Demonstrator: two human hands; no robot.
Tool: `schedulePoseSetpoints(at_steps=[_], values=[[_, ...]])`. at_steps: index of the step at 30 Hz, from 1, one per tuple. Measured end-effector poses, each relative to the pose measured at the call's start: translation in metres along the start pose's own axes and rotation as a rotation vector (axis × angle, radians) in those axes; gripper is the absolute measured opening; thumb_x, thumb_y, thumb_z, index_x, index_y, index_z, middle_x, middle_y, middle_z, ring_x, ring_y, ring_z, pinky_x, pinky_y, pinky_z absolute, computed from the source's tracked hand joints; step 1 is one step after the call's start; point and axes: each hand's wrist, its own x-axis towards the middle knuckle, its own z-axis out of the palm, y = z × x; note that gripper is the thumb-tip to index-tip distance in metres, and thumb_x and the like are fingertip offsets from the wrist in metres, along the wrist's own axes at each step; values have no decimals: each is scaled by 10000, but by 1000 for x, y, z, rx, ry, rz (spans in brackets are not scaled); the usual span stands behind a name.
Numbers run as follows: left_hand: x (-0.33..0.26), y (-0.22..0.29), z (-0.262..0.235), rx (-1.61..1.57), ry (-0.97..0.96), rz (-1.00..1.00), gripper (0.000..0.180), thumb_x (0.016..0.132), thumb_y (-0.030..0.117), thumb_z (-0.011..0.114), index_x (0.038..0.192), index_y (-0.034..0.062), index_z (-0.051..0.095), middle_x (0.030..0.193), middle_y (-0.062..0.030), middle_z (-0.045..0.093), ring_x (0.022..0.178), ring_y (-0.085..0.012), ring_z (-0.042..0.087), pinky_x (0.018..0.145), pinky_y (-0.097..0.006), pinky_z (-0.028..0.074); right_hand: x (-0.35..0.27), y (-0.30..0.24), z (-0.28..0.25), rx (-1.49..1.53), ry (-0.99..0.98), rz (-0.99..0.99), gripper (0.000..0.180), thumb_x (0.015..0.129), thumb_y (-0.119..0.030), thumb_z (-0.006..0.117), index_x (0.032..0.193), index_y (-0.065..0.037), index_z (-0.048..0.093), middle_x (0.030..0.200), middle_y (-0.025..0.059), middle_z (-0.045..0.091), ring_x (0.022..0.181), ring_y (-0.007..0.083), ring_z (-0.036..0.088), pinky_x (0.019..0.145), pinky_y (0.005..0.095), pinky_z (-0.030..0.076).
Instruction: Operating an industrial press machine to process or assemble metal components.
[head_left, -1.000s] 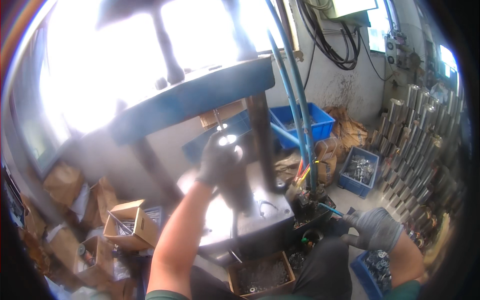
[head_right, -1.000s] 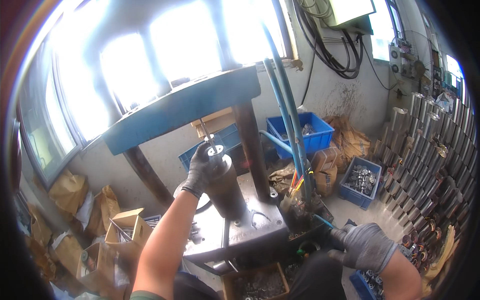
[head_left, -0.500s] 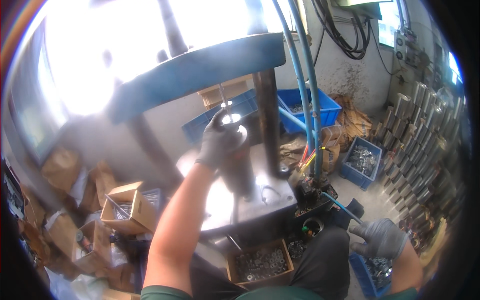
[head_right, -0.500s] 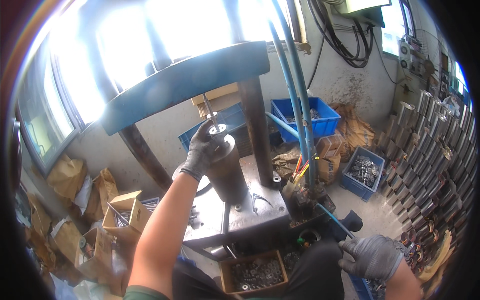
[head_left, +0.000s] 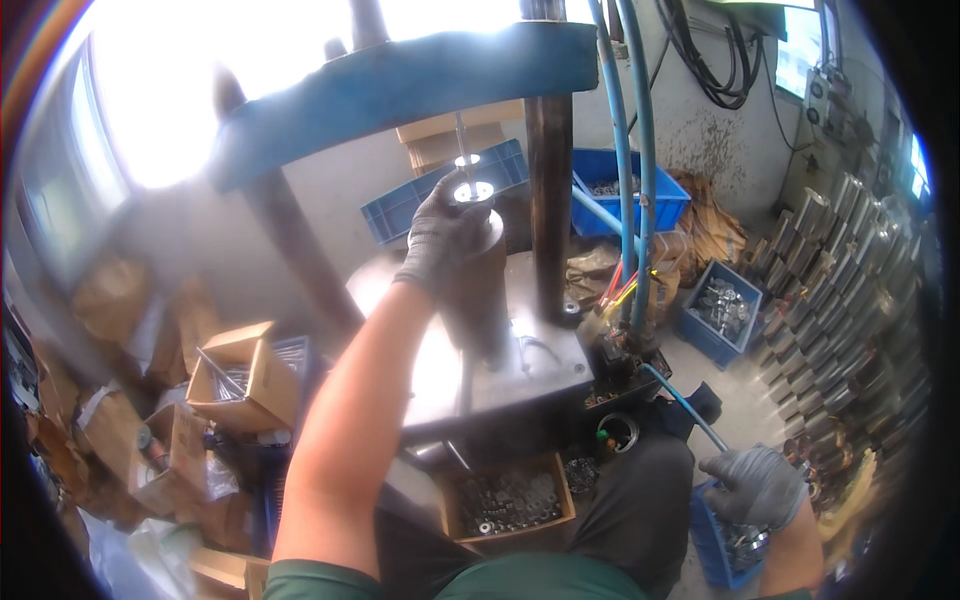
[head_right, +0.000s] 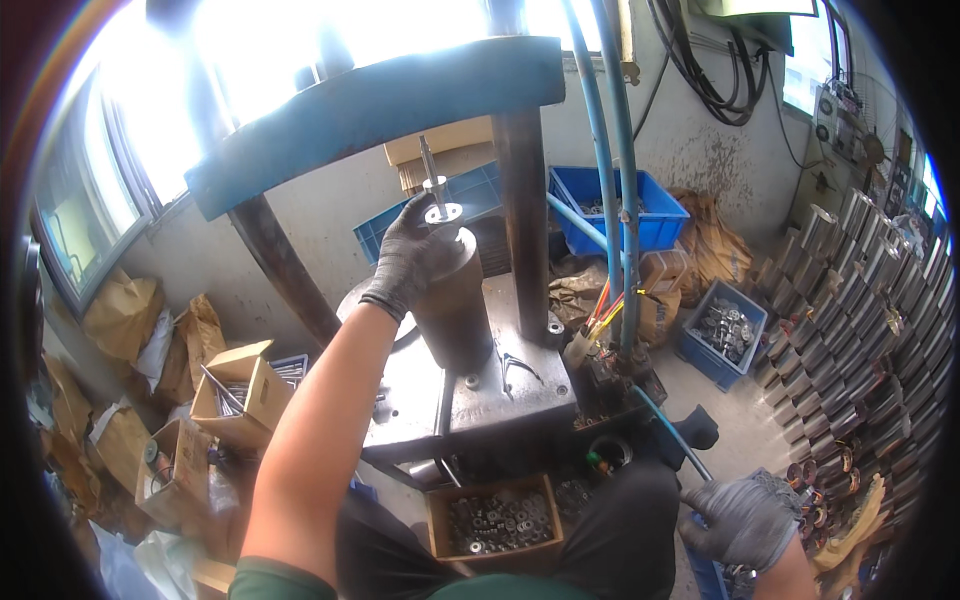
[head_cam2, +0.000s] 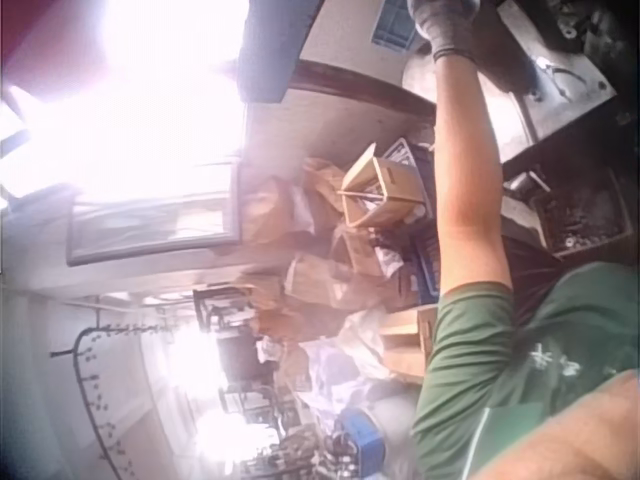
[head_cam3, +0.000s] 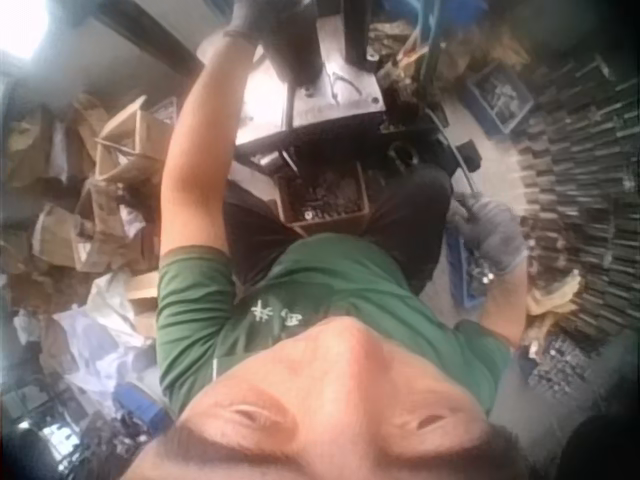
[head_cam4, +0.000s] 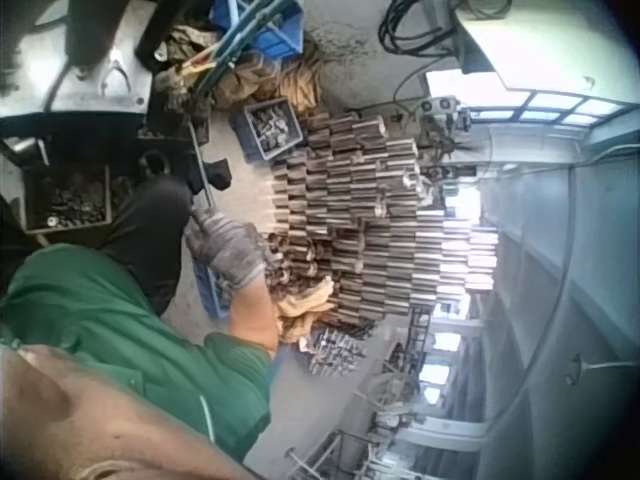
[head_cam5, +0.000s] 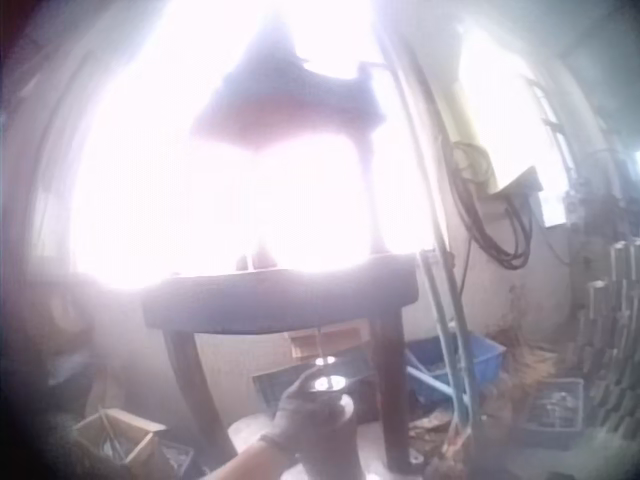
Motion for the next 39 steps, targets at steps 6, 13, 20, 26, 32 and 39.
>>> schedulePoseSetpoints(at_steps=[6,13,20,26,32,39], values=[[-4,15,10,-257,124,-22,133,1048,129,561,990,208,651,981,70,643,1061,-76,636,1116,-384,558,-8,3,10,-32,-135,-79,320,886,-336,691,1075,-97,787,917,134,764,850,370,744,790,479,602],[-8,4,-4,-357,166,93,462,960,121,782,1392,154,620,1023,-8,736,951,-61,675,853,-235,579,-5,-2,7,12,-119,-74,269,878,-304,684,1013,-103,800,899,138,756,848,369,744,788,472,603],[-1,14,9,-580,105,-41,494,941,60,793,1396,146,619,1055,-29,739,920,-82,679,809,-246,583,-2,7,-6,-18,-71,-62,291,886,-305,679,1062,-109,803,929,137,779,876,353,760,809,465,609],[4,-5,-5,-440,140,41,480,926,128,829,1372,140,655,1084,-28,746,927,-102,693,833,-263,588,-4,8,-1,-14,-34,-118,344,868,-292,711,1132,-83,780,921,156,778,860,375,761,835,477,607],[-24,20,10,-109,257,78,489,887,200,868,1335,108,696,1103,-55,748,941,-144,702,848,-290,595,-1,-1,-13,134,22,40,341,831,-155,752,1151,-38,751,1017,215,753,953,386,742,844,482,591],[-44,38,9,-127,259,82,464,869,176,852,1300,67,717,1085,-64,741,908,-143,705,811,-289,602,115,21,-72,-117,1149,-319,345,897,54,677,1225,-52,651,1046,172,725,894,344,741,785,431,592]])
